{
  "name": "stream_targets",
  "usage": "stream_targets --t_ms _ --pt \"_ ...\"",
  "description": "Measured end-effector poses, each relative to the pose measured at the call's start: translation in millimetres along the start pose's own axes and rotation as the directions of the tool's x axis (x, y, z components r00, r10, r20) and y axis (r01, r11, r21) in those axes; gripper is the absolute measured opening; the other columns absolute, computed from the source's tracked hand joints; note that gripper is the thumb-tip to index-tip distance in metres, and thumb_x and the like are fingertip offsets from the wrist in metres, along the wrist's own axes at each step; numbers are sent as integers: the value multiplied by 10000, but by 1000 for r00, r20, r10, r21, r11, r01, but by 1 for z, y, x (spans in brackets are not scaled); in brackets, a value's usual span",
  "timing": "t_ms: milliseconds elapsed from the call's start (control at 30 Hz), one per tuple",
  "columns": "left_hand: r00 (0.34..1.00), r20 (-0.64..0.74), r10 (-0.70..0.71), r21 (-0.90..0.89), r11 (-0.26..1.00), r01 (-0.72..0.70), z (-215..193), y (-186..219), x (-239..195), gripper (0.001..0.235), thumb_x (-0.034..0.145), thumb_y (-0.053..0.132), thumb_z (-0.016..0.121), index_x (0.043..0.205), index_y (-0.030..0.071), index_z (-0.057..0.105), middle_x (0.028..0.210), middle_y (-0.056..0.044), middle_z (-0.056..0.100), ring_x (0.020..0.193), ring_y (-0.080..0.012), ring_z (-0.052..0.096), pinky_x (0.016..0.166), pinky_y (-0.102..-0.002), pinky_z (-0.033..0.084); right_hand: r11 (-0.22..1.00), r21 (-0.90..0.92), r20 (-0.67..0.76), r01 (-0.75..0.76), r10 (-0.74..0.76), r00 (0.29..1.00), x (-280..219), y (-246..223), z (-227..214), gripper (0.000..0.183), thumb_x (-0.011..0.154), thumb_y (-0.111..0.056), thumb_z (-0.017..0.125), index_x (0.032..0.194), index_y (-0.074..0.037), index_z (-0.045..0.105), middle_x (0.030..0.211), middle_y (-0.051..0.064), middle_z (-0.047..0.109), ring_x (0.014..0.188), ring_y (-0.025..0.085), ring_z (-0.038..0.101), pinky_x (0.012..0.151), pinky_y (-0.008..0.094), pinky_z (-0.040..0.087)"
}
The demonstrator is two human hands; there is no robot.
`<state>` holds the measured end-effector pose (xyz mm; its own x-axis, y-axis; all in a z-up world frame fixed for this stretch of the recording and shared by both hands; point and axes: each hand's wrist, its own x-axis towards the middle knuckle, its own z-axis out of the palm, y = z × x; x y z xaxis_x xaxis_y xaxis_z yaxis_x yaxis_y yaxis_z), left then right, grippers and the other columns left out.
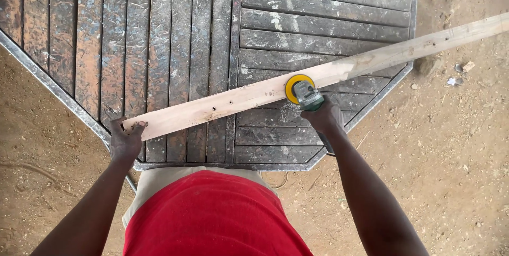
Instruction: Sanding a wooden plank using a handheld angle grinder with a sanding disc on a metal table.
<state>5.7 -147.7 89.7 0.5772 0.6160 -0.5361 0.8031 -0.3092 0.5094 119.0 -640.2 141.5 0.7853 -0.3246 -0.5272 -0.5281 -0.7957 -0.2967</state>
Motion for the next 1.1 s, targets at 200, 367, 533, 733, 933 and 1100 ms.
stream_targets --t_ms 200,367,533,733,933,1100 --pt "1000 -2 -19 13 1000 19 6 -6 8 570 956 445 709 1438 233 490 1277 -253 631 1269 -427 568 1068 -535 419 964 187 -228 -187 228 947 110 106 -18 678 637 -459 914 1155 -79 698 1076 215 711 1125 414 665 951 531 505" --pt "1000 -23 -17 -6 1000 17 4 1 1 566 954 427 711 1429 225 479 1280 -261 626 1267 -430 564 1067 -542 414 965 206 -239 -163 211 948 104 106 -28 714 613 -452 938 1148 -55 679 1042 219 696 1099 433 665 965 535 480" --pt "999 -30 -16 -2 1000 16 1 1 -4 563 960 420 710 1431 221 474 1264 -260 631 1258 -427 571 1059 -547 420 1000 3 -34 10 -10 999 35 23 -18 715 658 -422 926 1211 -75 635 1171 236 711 1202 436 630 1048 564 498" --pt "1000 25 -17 17 1000 16 1 -7 8 578 971 425 683 1461 210 464 1278 -266 633 1232 -438 588 1054 -555 415 1000 -13 -32 6 -7 999 75 35 -32 681 672 -388 886 1222 -67 645 1159 245 715 1169 442 651 983 554 513" --pt "1000 11 11 1 1000 -11 6 -22 20 562 969 443 699 1446 226 496 1203 -230 661 1160 -406 628 1022 -547 431 912 277 -242 -301 369 897 154 114 -54 756 547 -408 967 1151 -56 680 1010 153 714 1040 367 703 933 511 504" --pt "999 18 -27 3 1000 26 4 -6 5 593 985 468 687 1475 233 450 1287 -242 626 1216 -426 592 1045 -555 411 1000 -2 -82 14 -14 997 114 64 -40 717 590 -461 932 1180 -109 727 1109 182 738 1144 414 664 941 536 515"
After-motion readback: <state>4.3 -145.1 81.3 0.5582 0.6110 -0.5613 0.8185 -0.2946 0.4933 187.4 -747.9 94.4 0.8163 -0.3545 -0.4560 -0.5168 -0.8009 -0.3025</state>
